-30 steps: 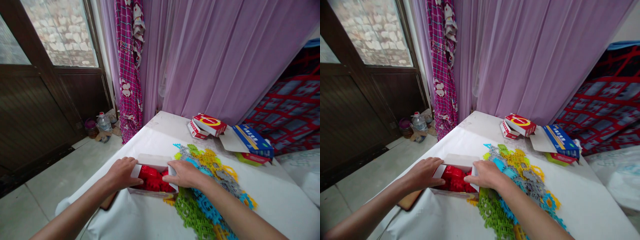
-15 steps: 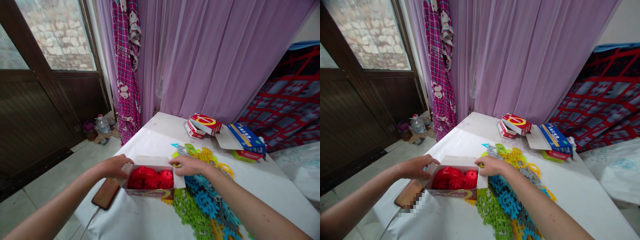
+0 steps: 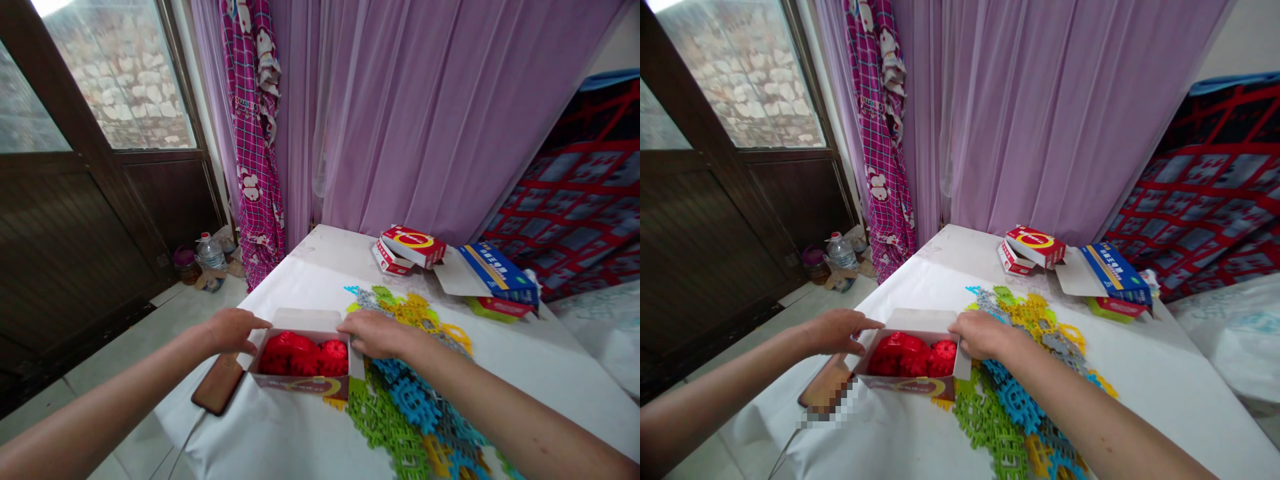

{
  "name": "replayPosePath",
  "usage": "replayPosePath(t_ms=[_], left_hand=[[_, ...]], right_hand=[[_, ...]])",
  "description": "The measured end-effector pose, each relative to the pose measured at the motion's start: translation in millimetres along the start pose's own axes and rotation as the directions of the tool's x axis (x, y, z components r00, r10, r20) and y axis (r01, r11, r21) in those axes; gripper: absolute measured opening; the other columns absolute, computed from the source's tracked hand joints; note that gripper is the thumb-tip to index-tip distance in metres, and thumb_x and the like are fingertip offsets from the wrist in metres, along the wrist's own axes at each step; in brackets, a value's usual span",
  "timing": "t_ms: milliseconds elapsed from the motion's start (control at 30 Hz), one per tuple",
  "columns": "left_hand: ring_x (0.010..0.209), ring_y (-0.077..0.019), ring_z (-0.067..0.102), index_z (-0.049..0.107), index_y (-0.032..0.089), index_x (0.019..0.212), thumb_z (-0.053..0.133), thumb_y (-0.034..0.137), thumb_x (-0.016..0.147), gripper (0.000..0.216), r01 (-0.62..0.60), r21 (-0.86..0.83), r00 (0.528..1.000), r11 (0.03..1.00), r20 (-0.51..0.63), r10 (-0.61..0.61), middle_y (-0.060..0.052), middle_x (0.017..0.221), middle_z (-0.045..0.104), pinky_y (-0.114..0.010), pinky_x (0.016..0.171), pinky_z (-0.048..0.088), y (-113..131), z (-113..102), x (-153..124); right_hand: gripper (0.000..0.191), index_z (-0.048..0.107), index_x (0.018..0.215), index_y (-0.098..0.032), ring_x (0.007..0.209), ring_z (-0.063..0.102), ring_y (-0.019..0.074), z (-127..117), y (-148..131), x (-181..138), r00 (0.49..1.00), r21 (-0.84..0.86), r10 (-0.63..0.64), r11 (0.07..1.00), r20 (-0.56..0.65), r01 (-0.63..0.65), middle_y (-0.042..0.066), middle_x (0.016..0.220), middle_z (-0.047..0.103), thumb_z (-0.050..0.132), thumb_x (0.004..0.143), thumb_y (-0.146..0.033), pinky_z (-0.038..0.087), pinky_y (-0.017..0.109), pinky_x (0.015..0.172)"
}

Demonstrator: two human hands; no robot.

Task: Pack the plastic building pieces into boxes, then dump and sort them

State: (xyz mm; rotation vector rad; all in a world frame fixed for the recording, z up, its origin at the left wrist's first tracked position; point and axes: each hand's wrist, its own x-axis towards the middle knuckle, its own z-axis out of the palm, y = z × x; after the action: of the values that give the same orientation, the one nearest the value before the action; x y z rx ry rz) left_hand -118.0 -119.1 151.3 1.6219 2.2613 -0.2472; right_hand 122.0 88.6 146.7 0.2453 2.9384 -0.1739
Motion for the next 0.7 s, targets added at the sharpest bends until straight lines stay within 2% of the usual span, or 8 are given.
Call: replayPosePath(t_ms=[100, 167, 267, 367, 500, 600, 633, 700], left_hand=[[0.085, -0.022, 0.068, 0.06, 0.036, 0.129, 0.062, 0.032, 0.075, 0.054, -0.011, -0.056, 1.0, 0.998, 0.01, 0.012, -0.002, 0.09, 0.075, -0.031, 0.078, 0.049, 0.2, 3.7, 0.0], [0.084, -0.0204, 0.068, 0.058, 0.034, 0.13, 0.057, 0.03, 0.078, 0.052, -0.014, -0.09, 1.0, 0.996, 0.012, 0.015, -0.002, 0.09, 0.075, -0.03, 0.077, 0.05, 2.0, 6.9, -0.6], [0.087, -0.0194, 0.068, 0.055, 0.032, 0.13, 0.053, 0.027, 0.084, 0.047, 0.009, -0.129, 1.0, 0.992, 0.019, -0.006, -0.002, 0.093, 0.075, -0.031, 0.081, 0.05, 6.7, 10.9, -1.5], [0.088, -0.0179, 0.067, 0.055, 0.025, 0.128, 0.054, 0.033, 0.091, 0.038, 0.053, -0.173, 0.998, 0.984, 0.043, -0.046, -0.004, 0.099, 0.071, -0.037, 0.083, 0.053, 13.1, 11.3, 0.5], [0.092, -0.0173, 0.065, 0.056, 0.018, 0.121, 0.058, 0.042, 0.091, 0.039, 0.138, -0.248, 0.989, 0.959, 0.08, -0.122, -0.007, 0.113, 0.064, -0.039, 0.079, 0.057, 22.2, 8.6, 5.9], [0.08, -0.0138, 0.065, 0.057, 0.017, 0.12, 0.057, 0.041, 0.092, 0.037, 0.199, -0.29, 0.979, 0.936, 0.088, -0.181, -0.005, 0.103, 0.066, -0.033, 0.069, 0.057, 28.2, 9.0, 3.5], [0.073, -0.0124, 0.064, 0.057, 0.017, 0.12, 0.055, 0.039, 0.093, 0.034, 0.21, -0.299, 0.978, 0.931, 0.075, -0.196, -0.003, 0.097, 0.067, -0.03, 0.065, 0.056, 30.0, 9.8, 0.5], [0.064, -0.0107, 0.064, 0.056, 0.02, 0.119, 0.049, 0.029, 0.094, 0.027, 0.211, -0.311, 0.976, 0.927, 0.02, -0.216, 0.0, 0.085, 0.069, -0.025, 0.06, 0.053, 33.5, 11.5, -7.6]], right_hand=[[0.034, 0.075, 0.104, -0.026, 0.099, 0.067, 0.0256, -8.0, -12.0, -0.3, 0.996, -0.099, 0.064, 0.993, 0.067, -0.057, 0.012, 0.105, 0.071, 0.055, 0.079, -0.015, 0.048, 0.03, 0.077], [0.032, 0.076, 0.103, -0.024, 0.096, 0.069, 0.0271, -11.0, -18.6, 0.8, 0.989, -0.105, 0.122, 0.988, 0.087, -0.113, 0.013, 0.101, 0.072, 0.055, 0.08, -0.016, 0.048, 0.032, 0.075], [0.026, 0.078, 0.095, -0.022, 0.093, 0.071, 0.0276, -8.5, -23.1, 4.5, 0.98, -0.021, 0.176, 0.984, 0.095, -0.175, 0.013, 0.094, 0.075, 0.055, 0.083, -0.022, 0.049, 0.032, 0.074], [0.023, 0.078, 0.094, -0.022, 0.096, 0.071, 0.0272, 0.3, -22.4, 10.2, 0.971, 0.064, 0.23, 0.97, 0.056, -0.234, 0.014, 0.097, 0.076, 0.059, 0.084, -0.028, 0.05, 0.031, 0.076], [0.025, 0.079, 0.092, -0.02, 0.094, 0.072, 0.0257, 11.0, -21.7, 16.4, 0.939, 0.179, 0.343, 0.922, 0.031, -0.343, 0.013, 0.093, 0.077, 0.061, 0.077, -0.011, 0.051, 0.028, 0.076], [0.032, 0.079, 0.094, -0.022, 0.073, 0.073, 0.0201, 15.2, -23.3, 15.3, 0.921, 0.28, 0.384, 0.878, 0.067, -0.387, 0.008, 0.073, 0.077, 0.055, 0.079, -0.008, 0.051, 0.024, 0.066], [0.033, 0.079, 0.094, -0.023, 0.072, 0.073, 0.0193, 15.9, -24.1, 13.5, 0.918, 0.3, 0.392, 0.871, 0.051, -0.389, 0.006, 0.072, 0.077, 0.053, 0.079, -0.008, 0.051, 0.023, 0.066], [0.034, 0.079, 0.095, -0.024, 0.085, 0.074, 0.0202, 15.1, -26.0, 8.3, 0.914, 0.305, 0.404, 0.875, -0.036, -0.375, 0.006, 0.083, 0.078, 0.053, 0.078, -0.009, 0.052, 0.024, 0.073]])
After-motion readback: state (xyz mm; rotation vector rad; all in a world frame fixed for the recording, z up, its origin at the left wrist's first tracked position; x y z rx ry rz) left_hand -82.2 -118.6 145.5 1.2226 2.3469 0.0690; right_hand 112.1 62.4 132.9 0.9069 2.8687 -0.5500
